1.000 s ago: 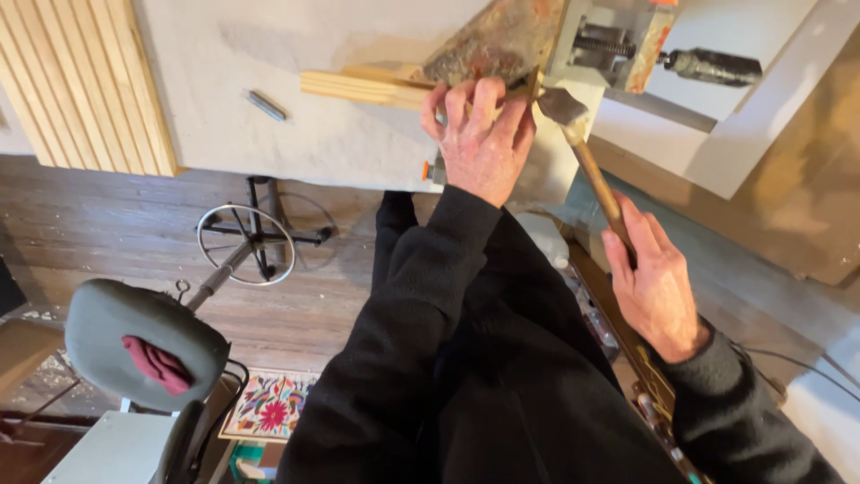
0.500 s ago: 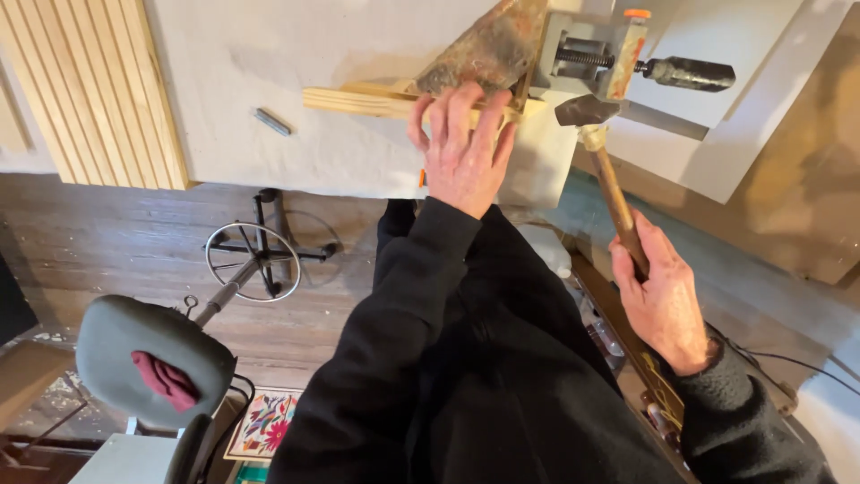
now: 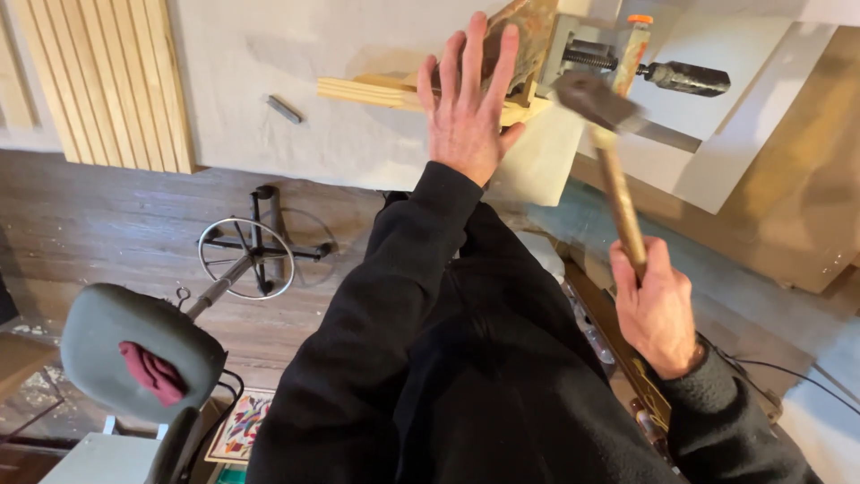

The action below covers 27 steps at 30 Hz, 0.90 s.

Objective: Assemble wooden picture frames by gluing, clamping, and hammering pieces together.

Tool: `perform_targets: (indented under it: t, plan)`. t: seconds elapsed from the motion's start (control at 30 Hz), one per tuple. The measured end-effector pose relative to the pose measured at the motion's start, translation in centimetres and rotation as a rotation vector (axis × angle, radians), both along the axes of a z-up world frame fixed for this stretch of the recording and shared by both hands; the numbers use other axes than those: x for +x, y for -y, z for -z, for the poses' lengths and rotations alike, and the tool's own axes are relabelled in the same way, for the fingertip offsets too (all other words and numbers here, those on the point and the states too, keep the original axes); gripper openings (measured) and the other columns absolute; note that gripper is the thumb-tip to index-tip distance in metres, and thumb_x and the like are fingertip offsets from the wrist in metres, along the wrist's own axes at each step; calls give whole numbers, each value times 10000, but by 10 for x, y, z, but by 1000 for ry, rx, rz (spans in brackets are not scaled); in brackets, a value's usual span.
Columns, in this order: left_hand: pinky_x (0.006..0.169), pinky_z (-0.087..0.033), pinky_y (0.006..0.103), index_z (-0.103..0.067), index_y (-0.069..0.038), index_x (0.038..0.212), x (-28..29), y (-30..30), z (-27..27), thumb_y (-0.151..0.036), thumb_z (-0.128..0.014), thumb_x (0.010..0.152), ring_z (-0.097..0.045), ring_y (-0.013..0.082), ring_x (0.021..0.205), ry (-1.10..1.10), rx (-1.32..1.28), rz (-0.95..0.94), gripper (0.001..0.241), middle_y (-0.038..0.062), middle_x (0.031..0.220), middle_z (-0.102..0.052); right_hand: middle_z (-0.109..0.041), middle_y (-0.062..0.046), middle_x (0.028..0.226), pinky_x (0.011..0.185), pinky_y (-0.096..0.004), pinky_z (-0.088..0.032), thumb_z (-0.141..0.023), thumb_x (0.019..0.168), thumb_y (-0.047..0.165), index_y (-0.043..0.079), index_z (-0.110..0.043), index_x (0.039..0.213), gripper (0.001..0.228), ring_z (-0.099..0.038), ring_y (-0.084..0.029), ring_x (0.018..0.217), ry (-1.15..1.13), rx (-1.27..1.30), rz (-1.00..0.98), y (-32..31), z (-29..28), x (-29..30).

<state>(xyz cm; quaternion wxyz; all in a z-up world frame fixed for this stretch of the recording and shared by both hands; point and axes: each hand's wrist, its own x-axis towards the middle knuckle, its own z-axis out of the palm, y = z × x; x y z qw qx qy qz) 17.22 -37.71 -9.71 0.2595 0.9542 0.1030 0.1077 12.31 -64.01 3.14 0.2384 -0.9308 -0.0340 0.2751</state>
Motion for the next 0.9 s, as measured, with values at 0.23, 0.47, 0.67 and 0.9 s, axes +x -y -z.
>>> perform_targets:
  t: [0.23,0.47,0.67,0.9]
  plan:
    - [1212,-274,620,-286,-207,1609,6,-1,2,-291,-980,593,-358,360,1483,19,-24,-7,1233,121,1678,-226,-679,-264,852,646,-508,-522,-631,1075,214,-1,-560,1136,235,-677,-480,811,21,-93,-68,8,45,3]
    - [1210,-270,634,-261,-198,1616,0,3,0,-312,-987,615,-341,369,1490,35,-41,-3,1242,118,1680,-204,-659,-234,800,633,-467,-539,-626,1038,224,23,-574,1158,240,-704,-403,698,99,-15,119,12,29,-17]
    - [1176,-269,658,-257,-159,1601,1,1,12,-335,-986,555,-339,412,1461,-2,-6,-2,1287,177,1654,-196,-658,-240,781,608,-473,-532,-614,1051,231,23,-572,1148,233,-694,-433,711,-4,-39,67,5,22,-10]
    - [1206,-276,631,-247,-184,1627,3,6,5,-324,-993,605,-343,380,1487,22,-8,-1,1273,145,1683,-185,-642,-274,772,587,-535,-481,-630,1067,237,14,-559,1162,252,-629,-513,772,-37,-80,-77,10,44,-5]
